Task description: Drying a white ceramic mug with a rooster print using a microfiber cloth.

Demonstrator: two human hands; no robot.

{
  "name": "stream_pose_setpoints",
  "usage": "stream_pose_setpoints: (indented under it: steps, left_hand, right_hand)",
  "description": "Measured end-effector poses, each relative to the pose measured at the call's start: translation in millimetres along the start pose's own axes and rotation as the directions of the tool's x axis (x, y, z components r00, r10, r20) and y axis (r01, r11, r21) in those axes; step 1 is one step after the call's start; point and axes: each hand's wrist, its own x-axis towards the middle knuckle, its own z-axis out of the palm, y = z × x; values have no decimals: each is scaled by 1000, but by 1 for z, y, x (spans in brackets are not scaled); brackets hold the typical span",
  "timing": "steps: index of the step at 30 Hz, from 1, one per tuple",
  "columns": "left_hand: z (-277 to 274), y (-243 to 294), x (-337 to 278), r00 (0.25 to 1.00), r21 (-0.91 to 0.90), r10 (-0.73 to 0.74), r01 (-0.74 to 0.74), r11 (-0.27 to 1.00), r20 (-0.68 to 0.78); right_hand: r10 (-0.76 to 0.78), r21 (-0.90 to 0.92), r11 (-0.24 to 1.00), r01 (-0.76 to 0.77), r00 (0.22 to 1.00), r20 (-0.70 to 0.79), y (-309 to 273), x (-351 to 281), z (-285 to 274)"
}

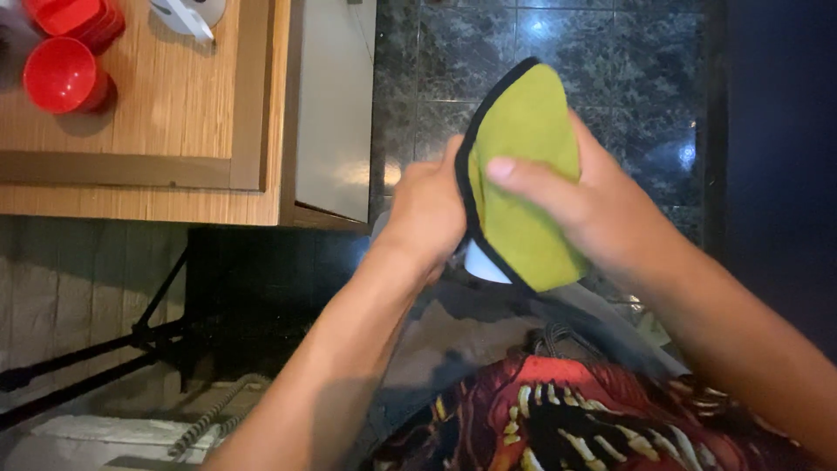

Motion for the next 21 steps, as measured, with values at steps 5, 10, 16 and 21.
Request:
stream_pose_setpoints:
  steps: [5,10,16,21]
  left_hand:
    - [3,19,-5,997,-14,-3,4,1000,73]
    - [4,3,-8,987,-97,-143,150,984,75]
    - [4,-12,-9,993,201,96,-107,974,64]
    - [-2,-16,0,992,-55,-29,36,998,122]
  right_hand:
    - [331,370,859,-354,935,126,17,1,-15]
    - [369,340,859,-382,924,106,6,-4,-7]
    - [103,-35,994,-106,991,-82,-1,-1,1]
    - [227,188,958,-215,973,-47,-1,-5,5]
